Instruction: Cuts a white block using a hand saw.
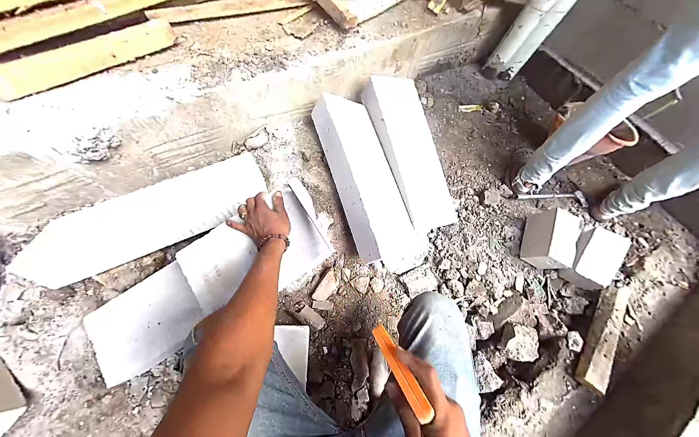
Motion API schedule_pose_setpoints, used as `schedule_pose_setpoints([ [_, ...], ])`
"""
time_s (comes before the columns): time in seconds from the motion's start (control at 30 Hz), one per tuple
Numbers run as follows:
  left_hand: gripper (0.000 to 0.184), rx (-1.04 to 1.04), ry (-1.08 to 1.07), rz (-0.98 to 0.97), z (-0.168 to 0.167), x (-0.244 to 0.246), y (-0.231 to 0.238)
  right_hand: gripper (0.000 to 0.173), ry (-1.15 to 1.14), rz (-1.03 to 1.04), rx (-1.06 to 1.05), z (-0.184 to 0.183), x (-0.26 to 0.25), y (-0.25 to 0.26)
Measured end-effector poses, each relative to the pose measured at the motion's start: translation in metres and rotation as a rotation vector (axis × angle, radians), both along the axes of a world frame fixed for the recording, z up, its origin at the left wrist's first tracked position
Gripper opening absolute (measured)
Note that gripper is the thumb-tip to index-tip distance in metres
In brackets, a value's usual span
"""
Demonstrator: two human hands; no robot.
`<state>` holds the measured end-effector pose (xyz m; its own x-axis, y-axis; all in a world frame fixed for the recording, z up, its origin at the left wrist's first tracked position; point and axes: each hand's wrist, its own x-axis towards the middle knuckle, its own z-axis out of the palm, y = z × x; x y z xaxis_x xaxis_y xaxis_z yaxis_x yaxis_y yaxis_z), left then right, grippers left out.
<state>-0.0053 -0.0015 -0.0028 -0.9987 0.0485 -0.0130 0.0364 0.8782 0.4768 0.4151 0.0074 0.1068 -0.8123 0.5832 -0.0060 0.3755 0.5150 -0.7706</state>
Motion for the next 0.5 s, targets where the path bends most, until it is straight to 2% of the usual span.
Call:
schedule_pose_setpoints([
  [0.07,0.06,0.01,0.021,-0.004,-0.002,-0.003,0.0,0.045,-0.01,-0.008,0.037,0.001,-0.032,0.007],
  [0.1,0.059,0.009,0.025,-0.014,-0.004,-0.001,-0.002,0.043,-0.03,-0.001,0.068,-0.001,-0.069,0.013],
  [0.17,0.058,0.009,0.031,-0.037,-0.005,-0.002,-0.005,0.043,-0.137,0.03,0.001,0.012,-0.152,0.027],
  [0.23,0.059,0.005,0.015,-0.043,0.0,-0.01,0.0,0.045,-0.175,0.064,-0.054,0.031,-0.192,0.038],
  [0.3,0.061,-0.014,-0.022,-0.015,0.001,-0.01,0.001,0.05,-0.174,0.081,-0.039,0.023,-0.161,0.039],
  [0.37,0.062,-0.015,-0.033,-0.015,0.004,-0.013,0.006,0.053,-0.098,0.056,0.03,0.008,-0.092,0.03],
  [0.43,0.061,-0.001,-0.025,-0.005,0.001,-0.01,0.005,0.051,-0.013,0.044,0.021,0.008,-0.031,0.023],
  [0.5,0.059,0.024,0.004,-0.012,0.0,-0.006,0.002,0.048,-0.005,0.053,0.026,0.015,-0.035,0.025],
])
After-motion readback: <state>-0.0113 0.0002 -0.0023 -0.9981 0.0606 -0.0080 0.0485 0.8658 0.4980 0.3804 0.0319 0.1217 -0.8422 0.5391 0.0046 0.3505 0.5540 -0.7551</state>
